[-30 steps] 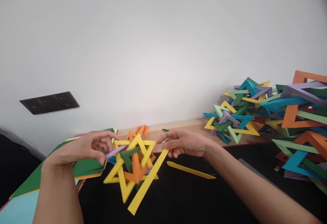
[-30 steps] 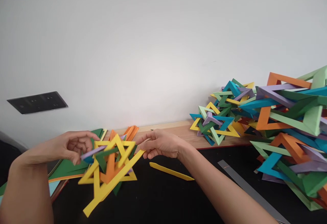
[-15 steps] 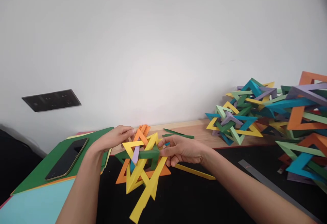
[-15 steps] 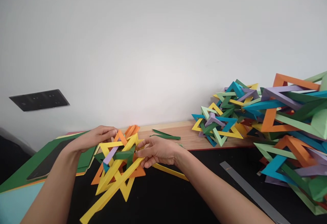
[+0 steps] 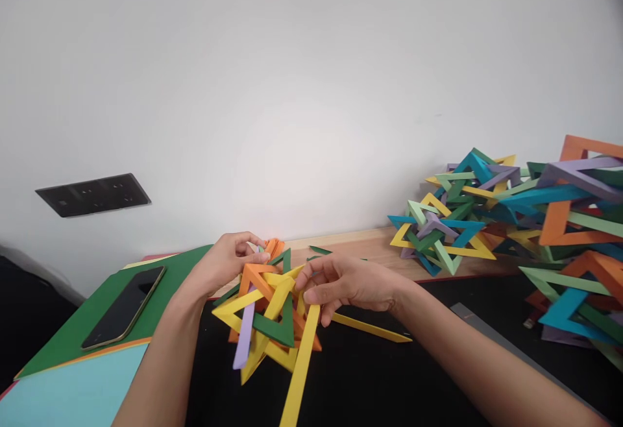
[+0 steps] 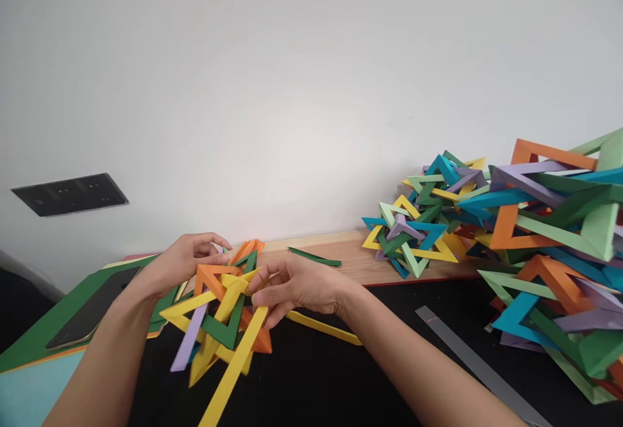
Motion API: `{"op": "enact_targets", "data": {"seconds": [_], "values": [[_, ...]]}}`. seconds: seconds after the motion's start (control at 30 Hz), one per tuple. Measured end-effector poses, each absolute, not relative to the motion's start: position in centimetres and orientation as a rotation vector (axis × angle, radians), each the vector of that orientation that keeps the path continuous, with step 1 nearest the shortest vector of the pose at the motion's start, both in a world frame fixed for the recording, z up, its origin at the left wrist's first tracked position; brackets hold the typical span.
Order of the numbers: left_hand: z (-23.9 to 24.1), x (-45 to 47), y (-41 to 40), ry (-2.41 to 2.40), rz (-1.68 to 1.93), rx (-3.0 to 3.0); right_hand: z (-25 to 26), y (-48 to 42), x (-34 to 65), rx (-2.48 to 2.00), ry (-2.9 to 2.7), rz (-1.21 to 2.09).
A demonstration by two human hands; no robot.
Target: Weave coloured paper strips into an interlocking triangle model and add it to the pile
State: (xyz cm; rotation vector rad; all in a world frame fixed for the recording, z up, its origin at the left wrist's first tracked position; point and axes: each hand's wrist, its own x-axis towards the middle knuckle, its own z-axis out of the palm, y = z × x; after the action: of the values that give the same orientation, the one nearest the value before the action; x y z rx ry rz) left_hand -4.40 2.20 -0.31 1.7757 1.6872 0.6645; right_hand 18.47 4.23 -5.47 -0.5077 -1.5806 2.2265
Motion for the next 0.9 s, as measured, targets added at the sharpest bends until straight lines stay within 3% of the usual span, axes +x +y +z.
{"op": "enact_targets", "data": {"seconds": [0.23,0.53,0.9], "values": [[0.6,-3.5,1.2,1.595,0.696,1.91,-2.5,4.6,21.8,-0.457,-1.724,1.96],[0.9,-4.1,1.2,1.612,0.629,1.869,-2.4,6.2,24.0,-0.733,-1.438,1.495],[1.0,-4.7,1.4,1.455,0.646,1.82,-2.8,6.5,24.0,-1.163,-2.064,1.183]]}}
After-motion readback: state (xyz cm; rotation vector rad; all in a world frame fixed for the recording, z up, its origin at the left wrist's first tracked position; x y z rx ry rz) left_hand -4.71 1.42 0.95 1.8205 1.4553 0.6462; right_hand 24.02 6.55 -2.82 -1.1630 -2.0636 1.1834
